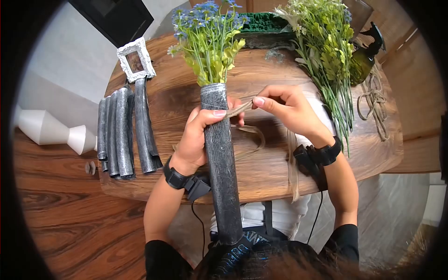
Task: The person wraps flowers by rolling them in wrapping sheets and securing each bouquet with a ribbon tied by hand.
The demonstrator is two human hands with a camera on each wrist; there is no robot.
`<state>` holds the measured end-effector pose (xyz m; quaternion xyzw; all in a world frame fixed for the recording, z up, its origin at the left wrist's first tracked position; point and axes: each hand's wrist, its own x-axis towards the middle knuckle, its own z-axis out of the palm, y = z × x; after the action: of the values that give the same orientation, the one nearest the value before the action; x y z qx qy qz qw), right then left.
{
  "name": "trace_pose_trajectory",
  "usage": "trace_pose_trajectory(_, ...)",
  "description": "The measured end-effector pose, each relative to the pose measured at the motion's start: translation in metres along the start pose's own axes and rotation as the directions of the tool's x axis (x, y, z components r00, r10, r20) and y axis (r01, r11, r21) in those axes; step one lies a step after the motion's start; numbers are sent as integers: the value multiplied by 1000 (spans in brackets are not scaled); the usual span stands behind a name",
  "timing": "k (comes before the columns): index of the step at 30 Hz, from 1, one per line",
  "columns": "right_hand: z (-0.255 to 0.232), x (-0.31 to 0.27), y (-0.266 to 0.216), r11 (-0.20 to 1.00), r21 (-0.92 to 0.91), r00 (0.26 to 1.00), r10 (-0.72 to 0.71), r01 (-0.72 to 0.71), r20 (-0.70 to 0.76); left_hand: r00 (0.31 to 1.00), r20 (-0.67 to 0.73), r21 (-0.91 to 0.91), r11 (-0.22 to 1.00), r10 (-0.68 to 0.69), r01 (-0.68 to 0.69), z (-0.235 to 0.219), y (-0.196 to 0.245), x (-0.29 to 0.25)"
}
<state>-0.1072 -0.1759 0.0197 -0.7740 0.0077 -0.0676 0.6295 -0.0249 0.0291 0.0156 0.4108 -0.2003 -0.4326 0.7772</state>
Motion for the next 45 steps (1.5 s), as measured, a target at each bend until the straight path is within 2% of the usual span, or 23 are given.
trace_pose_trajectory(2,3,1,-3,995,-94,999,-15,18,33,993,-48,56,993,105,-103,2,-3,0)
trace_pose_trajectory(5,10,3,10,996,-84,999,-19,23,48,990,-41,105,986,136,-131,6,-2,1)
trace_pose_trajectory(6,12,2,12,996,-82,999,-31,34,39,990,-43,102,987,133,-128,7,-3,1)
trace_pose_trajectory(8,14,-2,11,993,-118,1000,-22,24,14,992,52,82,990,114,-118,9,-6,2)
trace_pose_trajectory(10,12,-1,10,964,-261,998,-43,53,43,990,62,73,989,128,-132,6,-11,4)
trace_pose_trajectory(12,14,-2,4,957,-286,999,-29,39,39,987,75,63,987,145,-150,1,-15,6)
trace_pose_trajectory(14,15,-2,3,948,-317,999,-13,26,43,984,88,-29,988,154,-152,-3,-15,8)
trace_pose_trajectory(16,17,-3,7,903,-392,983,-185,173,7,985,67,-28,987,157,-156,1,-16,8)
trace_pose_trajectory(17,19,-3,9,907,-387,984,-178,166,3,988,40,-6,989,149,-149,4,-13,7)
trace_pose_trajectory(19,23,-1,12,789,-533,881,-447,306,-156,989,38,-22,989,145,-145,5,-12,5)
trace_pose_trajectory(20,22,-1,10,790,-532,879,-449,305,-163,989,42,-17,990,142,-141,4,-11,4)
trace_pose_trajectory(22,18,-2,2,733,-502,797,-590,459,-133,994,-50,-31,995,95,-96,3,-8,2)
trace_pose_trajectory(23,17,-4,-2,730,-505,796,-592,461,-129,994,-48,-33,994,99,-101,3,-9,4)
trace_pose_trajectory(25,18,-11,-5,846,-350,915,-387,403,117,988,36,-75,986,152,-149,2,-12,6)
trace_pose_trajectory(26,20,-11,-2,848,-347,916,-383,399,118,988,32,-76,986,148,-146,3,-14,5)
trace_pose_trajectory(28,26,-11,1,696,-505,858,-451,511,245,995,-1,-75,992,98,-98,8,-13,2)
trace_pose_trajectory(29,29,-12,0,726,-508,885,-403,464,233,996,2,-71,993,93,-92,7,-13,2)
trace_pose_trajectory(33,29,-10,1,726,-509,886,-398,462,237,997,21,-91,994,70,-68,5,-13,3)
trace_pose_trajectory(35,29,-13,0,743,-557,928,-274,370,252,998,6,-76,995,64,-63,5,-15,4)
trace_pose_trajectory(36,29,-13,3,748,-554,930,-270,366,249,998,9,-82,994,69,-68,6,-16,4)
trace_pose_trajectory(39,30,-14,8,762,-534,930,-286,366,230,998,3,-90,994,61,-61,10,-17,1)
trace_pose_trajectory(41,31,-13,5,759,-478,894,-420,442,159,997,17,-166,983,80,-77,10,-18,2)
trace_pose_trajectory(45,31,-12,9,742,-488,885,-432,460,176,999,18,-172,984,47,-43,6,-17,4)
